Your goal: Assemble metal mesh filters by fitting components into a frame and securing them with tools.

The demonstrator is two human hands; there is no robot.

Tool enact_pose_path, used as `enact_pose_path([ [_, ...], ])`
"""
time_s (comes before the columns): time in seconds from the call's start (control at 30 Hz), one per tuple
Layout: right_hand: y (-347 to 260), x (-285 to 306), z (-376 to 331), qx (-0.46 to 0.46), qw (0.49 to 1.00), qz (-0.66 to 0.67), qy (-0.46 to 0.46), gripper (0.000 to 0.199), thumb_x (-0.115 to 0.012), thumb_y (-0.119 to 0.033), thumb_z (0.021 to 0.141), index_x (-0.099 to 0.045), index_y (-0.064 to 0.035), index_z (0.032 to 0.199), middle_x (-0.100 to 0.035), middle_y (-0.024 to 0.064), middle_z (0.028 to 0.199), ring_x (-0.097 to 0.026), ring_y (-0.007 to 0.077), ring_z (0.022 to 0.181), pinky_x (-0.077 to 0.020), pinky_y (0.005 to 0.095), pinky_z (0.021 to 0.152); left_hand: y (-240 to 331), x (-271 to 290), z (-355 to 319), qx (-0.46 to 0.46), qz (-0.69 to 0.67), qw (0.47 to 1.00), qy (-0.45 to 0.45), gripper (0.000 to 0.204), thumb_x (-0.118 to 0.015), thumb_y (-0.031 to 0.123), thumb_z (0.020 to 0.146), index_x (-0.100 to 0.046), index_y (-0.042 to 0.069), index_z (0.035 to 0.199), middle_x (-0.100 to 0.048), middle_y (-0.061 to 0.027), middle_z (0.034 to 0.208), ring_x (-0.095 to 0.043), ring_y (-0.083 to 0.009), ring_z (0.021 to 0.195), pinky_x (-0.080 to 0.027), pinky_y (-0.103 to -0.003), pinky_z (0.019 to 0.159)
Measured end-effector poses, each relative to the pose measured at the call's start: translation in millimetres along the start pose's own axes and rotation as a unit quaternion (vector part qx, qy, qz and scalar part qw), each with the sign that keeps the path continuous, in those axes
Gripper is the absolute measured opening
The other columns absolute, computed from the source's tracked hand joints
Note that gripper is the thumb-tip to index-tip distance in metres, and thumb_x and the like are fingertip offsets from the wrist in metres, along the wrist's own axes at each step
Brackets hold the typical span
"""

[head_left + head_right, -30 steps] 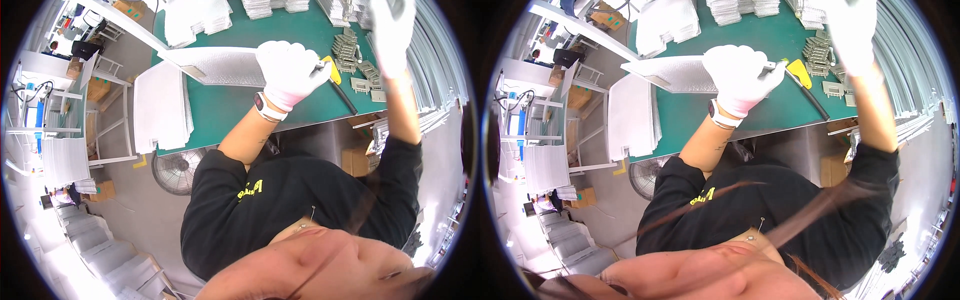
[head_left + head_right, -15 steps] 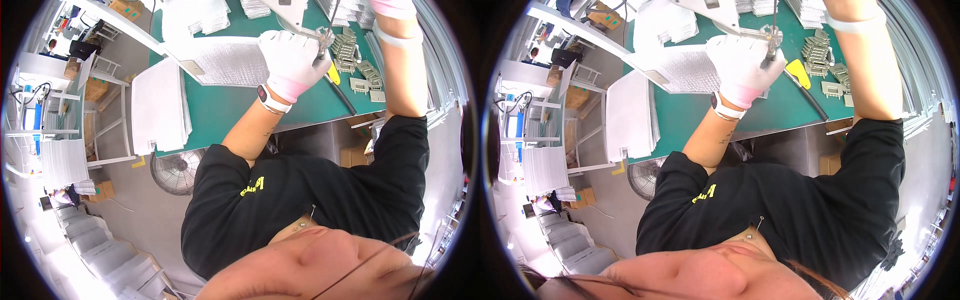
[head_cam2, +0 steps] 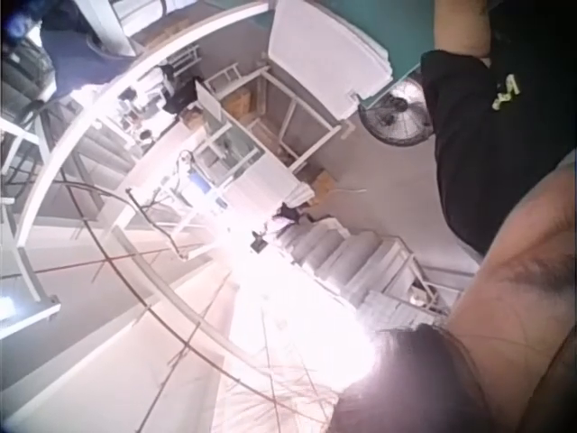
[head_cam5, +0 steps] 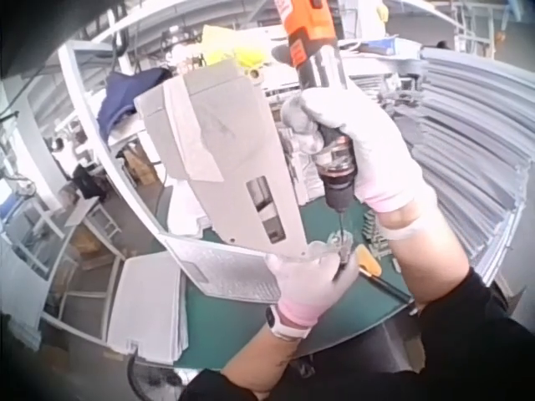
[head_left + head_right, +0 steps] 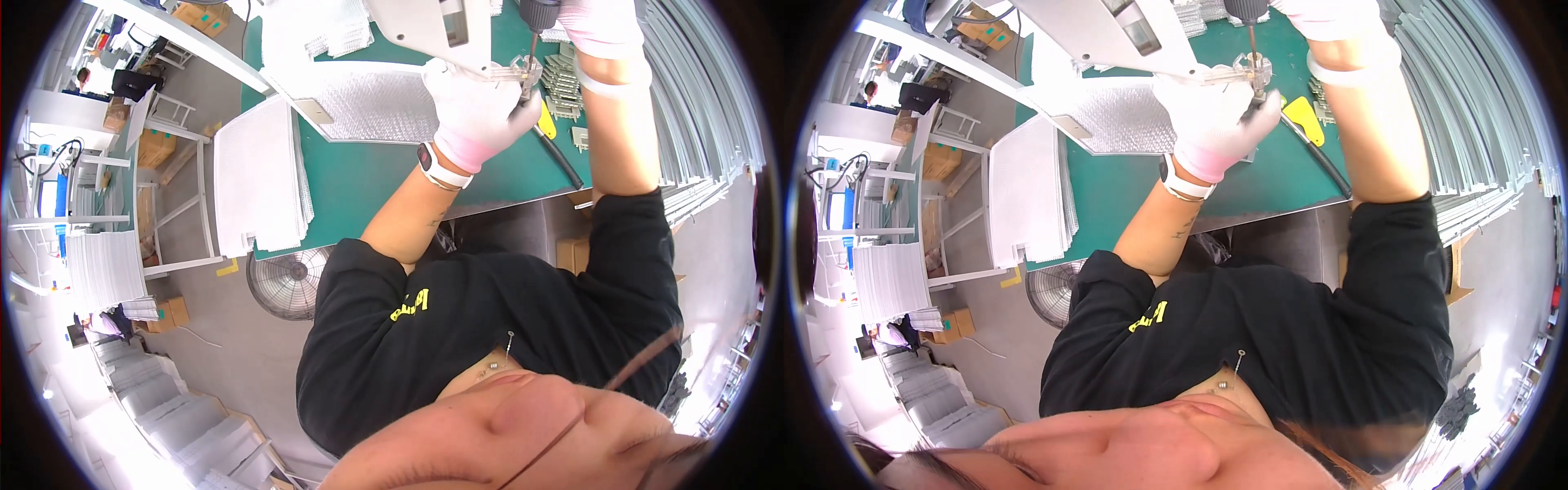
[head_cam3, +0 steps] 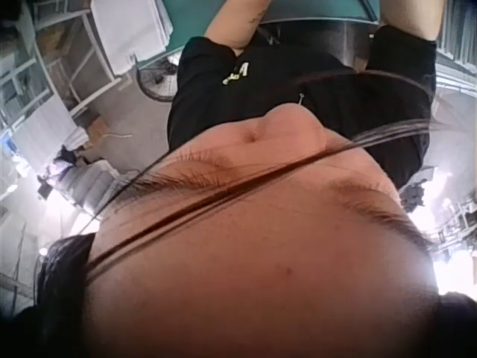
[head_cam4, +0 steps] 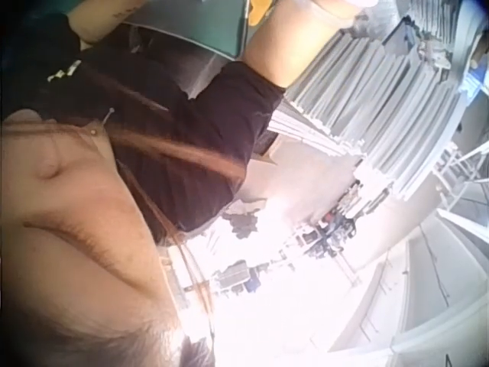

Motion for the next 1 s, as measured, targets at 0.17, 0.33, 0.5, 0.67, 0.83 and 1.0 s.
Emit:
enact_pose_path([
  [0.17,-16.8,-16.5,-16.6,0.105,0.888,-0.380,0.237,0.018,-0.060,-0.014,0.095,-0.065,0.0010,0.103,-0.067,0.0060,0.095,-0.063,0.0113,0.083,-0.0491,0.0220,0.074,-2.0,-7.2,-5.4,-0.002,-0.084,0.996,0.040,0.011,-0.077,0.022,0.071,-0.071,0.015,0.077,-0.064,0.0044,0.069,-0.061,-0.0197,0.061,-0.048,-0.034,0.063],
  [0.33,-19.4,32.5,-17.5,0.129,0.983,0.044,0.124,0.019,-0.060,-0.009,0.093,-0.068,0.0006,0.107,-0.070,0.0087,0.104,-0.067,0.0164,0.096,-0.0513,0.0276,0.083,4.5,-2.6,-7.4,-0.007,-0.158,0.987,0.026,0.012,-0.075,0.012,0.073,-0.069,0.008,0.083,-0.064,-0.0022,0.072,-0.060,-0.0230,0.067,-0.049,-0.032,0.059],
  [0.5,-2.9,34.1,-23.9,0.268,0.958,-0.083,0.055,0.020,-0.060,-0.010,0.091,-0.071,0.0035,0.100,-0.072,0.0114,0.108,-0.067,0.0189,0.097,-0.0503,0.0285,0.085,3.2,-0.9,-8.6,-0.021,-0.231,0.972,-0.032,0.014,-0.074,0.009,0.076,-0.066,0.002,0.086,-0.062,-0.0081,0.074,-0.058,-0.0261,0.068,-0.047,-0.036,0.060],
  [0.67,-11.1,39.4,-32.5,0.264,0.949,-0.172,0.012,0.021,-0.060,-0.011,0.091,-0.071,0.0034,0.102,-0.072,0.0094,0.103,-0.068,0.0187,0.092,-0.0514,0.0282,0.081,11.8,8.5,-4.9,0.006,-0.199,0.978,-0.064,0.014,-0.073,0.009,0.078,-0.066,0.003,0.088,-0.060,-0.0077,0.071,-0.058,-0.0260,0.068,-0.047,-0.037,0.061],
  [0.83,-20.3,5.8,-43.1,0.185,0.869,-0.432,0.153,0.023,-0.060,-0.013,0.092,-0.068,0.0007,0.109,-0.072,0.0068,0.096,-0.068,0.0160,0.085,-0.0519,0.0263,0.075,6.3,5.8,-15.6,-0.003,-0.164,0.986,-0.003,0.017,-0.077,0.019,0.075,-0.067,0.007,0.083,-0.062,-0.0051,0.073,-0.061,-0.0240,0.069,-0.047,-0.034,0.057],
  [1.0,-33.6,-50.9,-16.7,0.194,0.886,-0.376,0.188,0.012,-0.063,-0.019,0.094,-0.065,-0.0077,0.096,-0.066,-0.0011,0.082,-0.062,0.0075,0.069,-0.0493,0.0214,0.061,15.8,31.2,-20.5,-0.057,0.016,0.996,0.073,0.014,-0.078,0.025,0.071,-0.066,0.019,0.073,-0.061,0.0014,0.071,-0.058,-0.0207,0.065,-0.041,-0.037,0.066],
])
Point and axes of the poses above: each hand's wrist, its own z-axis towards the middle knuckle, its own x-axis out of the back of the hand, y = z × x, the point moved 3 cm from there along z, towards the middle knuckle
